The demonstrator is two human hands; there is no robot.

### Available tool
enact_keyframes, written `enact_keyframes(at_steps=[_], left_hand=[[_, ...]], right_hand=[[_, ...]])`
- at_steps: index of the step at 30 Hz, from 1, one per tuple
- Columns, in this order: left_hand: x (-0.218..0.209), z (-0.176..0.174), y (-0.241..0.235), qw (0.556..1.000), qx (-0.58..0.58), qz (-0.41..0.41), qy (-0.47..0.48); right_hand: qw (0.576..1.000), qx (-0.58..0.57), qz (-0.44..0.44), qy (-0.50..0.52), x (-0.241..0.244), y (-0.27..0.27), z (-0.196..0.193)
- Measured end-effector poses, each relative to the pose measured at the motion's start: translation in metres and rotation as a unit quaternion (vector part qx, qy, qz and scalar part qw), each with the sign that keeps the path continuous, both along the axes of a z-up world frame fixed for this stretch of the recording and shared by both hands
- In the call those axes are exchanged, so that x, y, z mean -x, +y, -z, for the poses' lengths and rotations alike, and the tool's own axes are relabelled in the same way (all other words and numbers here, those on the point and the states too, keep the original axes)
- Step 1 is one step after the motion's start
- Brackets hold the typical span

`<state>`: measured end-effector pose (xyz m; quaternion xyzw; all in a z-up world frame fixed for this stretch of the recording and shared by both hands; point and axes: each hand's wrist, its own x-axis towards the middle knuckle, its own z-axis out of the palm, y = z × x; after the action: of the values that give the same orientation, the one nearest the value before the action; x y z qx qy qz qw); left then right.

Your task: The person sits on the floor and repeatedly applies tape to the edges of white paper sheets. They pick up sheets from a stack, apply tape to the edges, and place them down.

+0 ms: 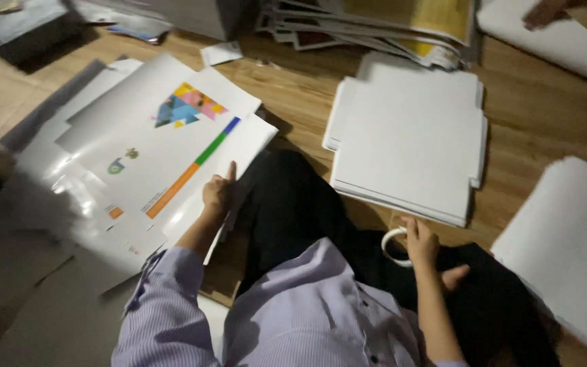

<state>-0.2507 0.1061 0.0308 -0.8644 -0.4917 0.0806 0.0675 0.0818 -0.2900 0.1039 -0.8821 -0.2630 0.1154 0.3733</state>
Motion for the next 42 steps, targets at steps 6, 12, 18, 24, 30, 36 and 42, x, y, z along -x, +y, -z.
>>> enact_keyframes(at_steps=[6,12,18,24,30,36,42], left_hand=[[-0.008,-0.047,-0.042,0.984,0.147,-0.075,0.072],[-0.012,-0.057,-0.046,0.983,0.142,-0.081,0.084],[-0.018,0.047,-0.004,0.972,0.209,-0.102,0.019],[-0.026,-0.051,-0.022,0.966,0.225,-0.117,0.045],[-0.087,-0.112,-0.005,0.977,0.154,0.009,0.146],[-0.197,-0.111,-0.071,0.975,-0.01,0.178,-0.133],[-0.239,-0.045,-0.157,0.81,0.462,0.321,-0.165]], right_hand=[[0.994,0.092,-0.02,-0.05,-0.014,0.003,0.019],[0.988,0.132,-0.009,-0.074,-0.017,0.018,0.014],[0.998,0.037,-0.029,-0.042,-0.01,0.005,0.01],[0.997,0.069,0.007,0.036,-0.022,0.012,0.021],[0.95,-0.162,0.177,0.201,-0.04,0.019,0.002],[0.949,-0.178,0.153,0.212,-0.035,0.034,-0.001],[0.94,-0.187,0.117,0.26,-0.011,0.043,-0.018]])
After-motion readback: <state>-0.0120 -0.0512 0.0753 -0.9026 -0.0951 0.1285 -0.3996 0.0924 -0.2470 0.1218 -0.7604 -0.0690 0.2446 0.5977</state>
